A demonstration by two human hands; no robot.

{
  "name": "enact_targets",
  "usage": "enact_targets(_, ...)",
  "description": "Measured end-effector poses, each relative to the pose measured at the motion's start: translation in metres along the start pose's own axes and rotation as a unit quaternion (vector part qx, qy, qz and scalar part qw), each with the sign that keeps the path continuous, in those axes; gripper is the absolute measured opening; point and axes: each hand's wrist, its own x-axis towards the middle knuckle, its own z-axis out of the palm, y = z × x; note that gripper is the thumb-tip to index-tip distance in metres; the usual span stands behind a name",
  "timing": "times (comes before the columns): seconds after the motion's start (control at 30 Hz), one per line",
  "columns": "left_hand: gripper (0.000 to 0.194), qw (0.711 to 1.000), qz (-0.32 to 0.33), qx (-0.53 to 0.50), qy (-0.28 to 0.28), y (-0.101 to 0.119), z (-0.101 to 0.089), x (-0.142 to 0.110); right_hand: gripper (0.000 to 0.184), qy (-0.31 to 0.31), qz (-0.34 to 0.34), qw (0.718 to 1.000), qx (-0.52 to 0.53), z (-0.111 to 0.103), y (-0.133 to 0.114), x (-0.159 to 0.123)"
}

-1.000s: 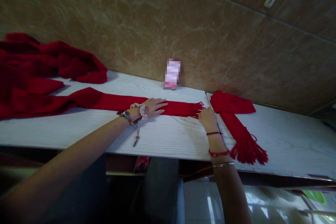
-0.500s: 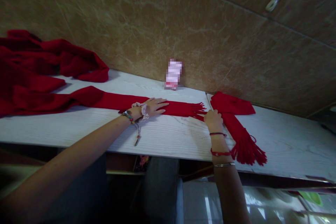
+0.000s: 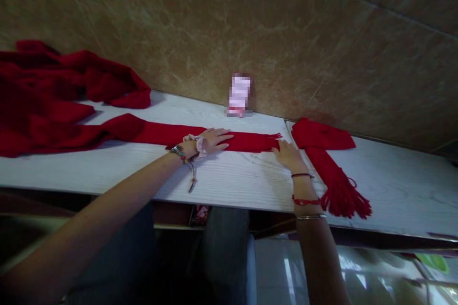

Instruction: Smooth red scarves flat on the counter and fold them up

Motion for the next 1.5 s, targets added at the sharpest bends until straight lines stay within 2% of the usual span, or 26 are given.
enact_targets(0.1,0.044,1.0,0.016,0.013,-0.018,-0.002,-0.001,0.006,0.059,-0.011,-0.026,0.999,0.025,-0.008,-0.003,-0.001)
enact_targets(0.17,0.044,0.999,0.021,0.019,-0.026,-0.002,-0.003,0.008,0.062,0.024,-0.078,0.996,0.041,-0.013,-0.022,-0.003)
enact_targets(0.27,0.044,0.999,0.018,0.02,-0.026,0.001,-0.006,0.006,0.055,0.085,-0.162,0.983,0.033,-0.017,-0.055,-0.008)
enact_targets(0.37,0.044,1.0,0.011,0.016,-0.024,0.003,-0.006,0.005,0.049,0.032,-0.231,0.972,0.02,-0.011,-0.067,-0.01)
enact_targets(0.43,0.043,1.0,0.013,0.011,-0.024,0.001,-0.005,0.006,0.048,-0.012,-0.219,0.975,0.021,-0.005,-0.059,-0.009)
enact_targets(0.5,0.044,1.0,0.019,0.01,-0.023,-0.001,-0.002,0.008,0.048,-0.027,-0.163,0.986,0.025,-0.001,-0.043,-0.007)
enact_targets(0.57,0.044,0.999,0.023,0.01,-0.022,-0.003,0.0,0.009,0.048,-0.018,-0.101,0.994,0.027,0.0,-0.028,-0.003)
enact_targets(0.63,0.045,0.999,0.024,0.008,-0.023,-0.004,0.001,0.009,0.047,0.018,-0.073,0.997,0.027,-0.004,-0.021,-0.001)
enact_targets(0.7,0.045,0.999,0.025,0.006,-0.021,-0.004,0.001,0.009,0.046,0.071,-0.092,0.992,0.038,-0.009,-0.028,0.0)
enact_targets(0.77,0.044,1.0,0.024,0.004,-0.018,-0.002,-0.001,0.008,0.047,0.099,-0.152,0.982,0.056,-0.012,-0.044,-0.001)
enact_targets(0.83,0.043,1.0,0.023,0.001,-0.014,-0.001,-0.001,0.008,0.047,0.067,-0.221,0.971,0.06,-0.012,-0.059,-0.003)
enact_targets(0.9,0.043,1.0,0.023,-0.005,-0.01,-0.001,-0.002,0.007,0.046,0.014,-0.251,0.967,0.046,-0.008,-0.065,-0.003)
enact_targets(0.97,0.044,1.0,0.025,-0.01,-0.009,-0.001,-0.001,0.007,0.047,-0.008,-0.214,0.976,0.031,-0.003,-0.054,-0.001)
enact_targets(1.1,0.044,1.0,0.024,-0.008,-0.011,-0.002,-0.001,0.006,0.049,-0.005,-0.054,0.998,0.035,0.002,-0.006,0.005)
enact_targets(1.2,0.043,1.0,0.017,-0.006,-0.006,-0.002,0.0,0.006,0.05,0.0,-0.032,0.998,0.062,-0.003,0.01,0.006)
enact_targets(1.27,0.043,1.0,0.017,-0.004,-0.002,-0.002,0.0,0.006,0.051,0.055,-0.068,0.993,0.079,-0.007,-0.002,0.005)
enact_targets(1.33,0.044,1.0,0.022,0.001,-0.004,-0.002,0.0,0.007,0.051,0.101,-0.138,0.982,0.084,-0.009,-0.027,0.002)
enact_targets(1.37,0.044,1.0,0.025,0.002,-0.005,-0.002,0.0,0.007,0.05,0.098,-0.178,0.976,0.077,-0.009,-0.04,0.0)
enact_targets(1.43,0.044,1.0,0.028,0.002,-0.005,-0.002,0.0,0.007,0.048,0.038,-0.25,0.966,0.055,-0.007,-0.06,-0.004)
enact_targets(1.5,0.044,1.0,0.029,-0.002,-0.001,-0.003,0.002,0.007,0.047,-0.017,-0.273,0.961,0.046,-0.006,-0.065,-0.008)
